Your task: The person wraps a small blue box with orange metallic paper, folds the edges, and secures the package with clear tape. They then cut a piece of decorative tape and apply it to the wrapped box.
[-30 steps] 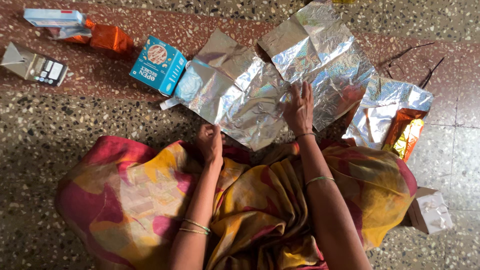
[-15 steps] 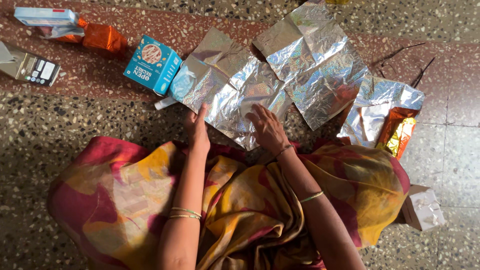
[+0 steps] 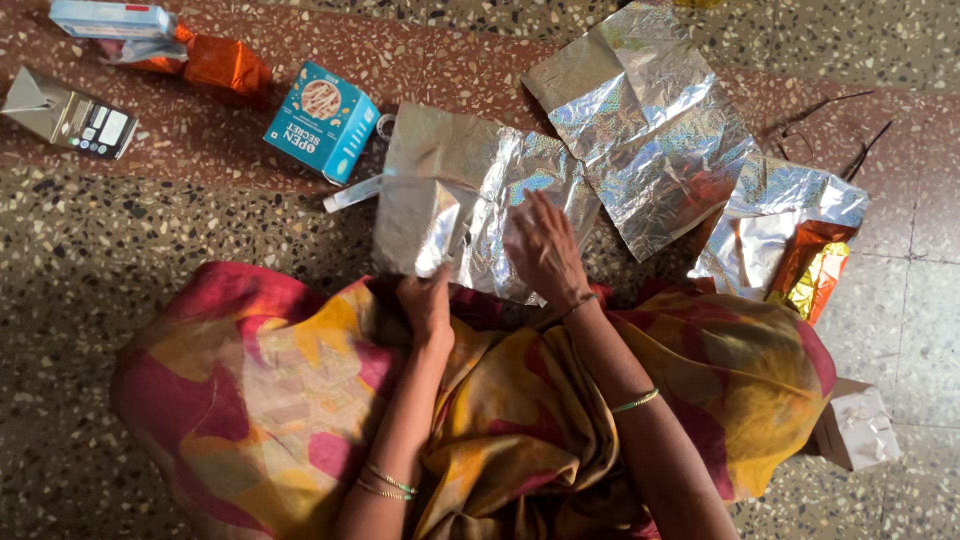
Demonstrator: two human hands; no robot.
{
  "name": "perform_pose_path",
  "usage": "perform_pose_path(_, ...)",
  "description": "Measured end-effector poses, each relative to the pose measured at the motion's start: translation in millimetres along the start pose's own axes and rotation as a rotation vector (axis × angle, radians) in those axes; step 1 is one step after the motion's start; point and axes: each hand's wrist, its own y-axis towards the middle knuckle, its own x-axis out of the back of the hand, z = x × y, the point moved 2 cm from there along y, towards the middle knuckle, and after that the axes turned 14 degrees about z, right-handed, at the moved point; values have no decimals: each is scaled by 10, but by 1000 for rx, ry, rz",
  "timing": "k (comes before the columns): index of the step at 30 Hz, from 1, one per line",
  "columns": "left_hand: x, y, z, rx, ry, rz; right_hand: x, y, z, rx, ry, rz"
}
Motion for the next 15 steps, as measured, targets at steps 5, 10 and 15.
perform_pose_path(5, -5, -40, 172, 35, -107, 54, -141, -76, 233, 68, 36, 223)
perform_pose_path(10, 214, 307, 172, -56, -78, -115, -149, -109, 221, 85, 82, 248)
perform_pose_path(15, 327, 368, -60, -110, -286, -188, -148, -116, 201, 83, 85, 249)
